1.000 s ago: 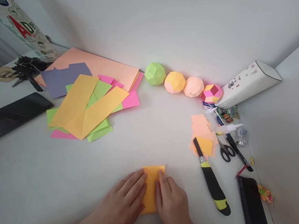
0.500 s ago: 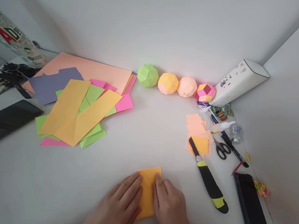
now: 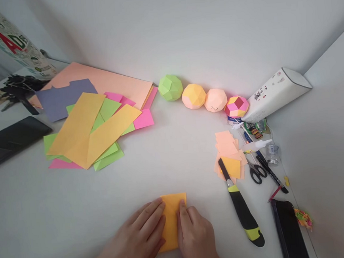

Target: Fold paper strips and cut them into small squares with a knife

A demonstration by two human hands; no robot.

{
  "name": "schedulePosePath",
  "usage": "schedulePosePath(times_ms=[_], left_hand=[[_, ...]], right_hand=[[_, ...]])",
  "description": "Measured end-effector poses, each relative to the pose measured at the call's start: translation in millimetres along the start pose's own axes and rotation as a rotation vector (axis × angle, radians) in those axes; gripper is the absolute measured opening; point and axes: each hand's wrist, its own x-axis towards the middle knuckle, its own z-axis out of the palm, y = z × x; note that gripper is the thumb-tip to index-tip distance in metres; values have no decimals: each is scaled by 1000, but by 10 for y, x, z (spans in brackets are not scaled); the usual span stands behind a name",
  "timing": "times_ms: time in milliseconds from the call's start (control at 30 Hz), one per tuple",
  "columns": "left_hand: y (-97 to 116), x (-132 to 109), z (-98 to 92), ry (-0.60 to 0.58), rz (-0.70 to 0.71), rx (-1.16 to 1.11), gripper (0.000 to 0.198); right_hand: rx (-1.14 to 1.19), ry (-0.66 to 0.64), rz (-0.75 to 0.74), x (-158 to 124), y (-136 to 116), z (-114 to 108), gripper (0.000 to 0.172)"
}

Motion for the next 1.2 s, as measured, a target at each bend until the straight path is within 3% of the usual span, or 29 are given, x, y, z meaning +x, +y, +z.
schedulePosePath(times_ms=[233, 533, 767, 967, 1100, 1200], left_hand=[[-4, 37, 14, -55, 51, 55, 19], [-3, 166, -10, -17, 38, 79, 17], [-83, 261, 19, -30, 37, 33, 19], [-122, 286, 8, -36, 25, -10, 20], [-121, 294, -47, -95, 0, -66, 34], [-97, 288, -83, -145, -15, -68, 46]], right_hand=[[-77, 10, -35, -29, 13, 32, 34], [-189, -45, -31, -32, -44, 2, 36], [-112, -73, 21, 24, -57, -81, 31], [128, -49, -1, 156, 108, -129, 24], [143, -132, -42, 202, 195, -196, 12], [101, -224, -51, 209, 188, -275, 18]])
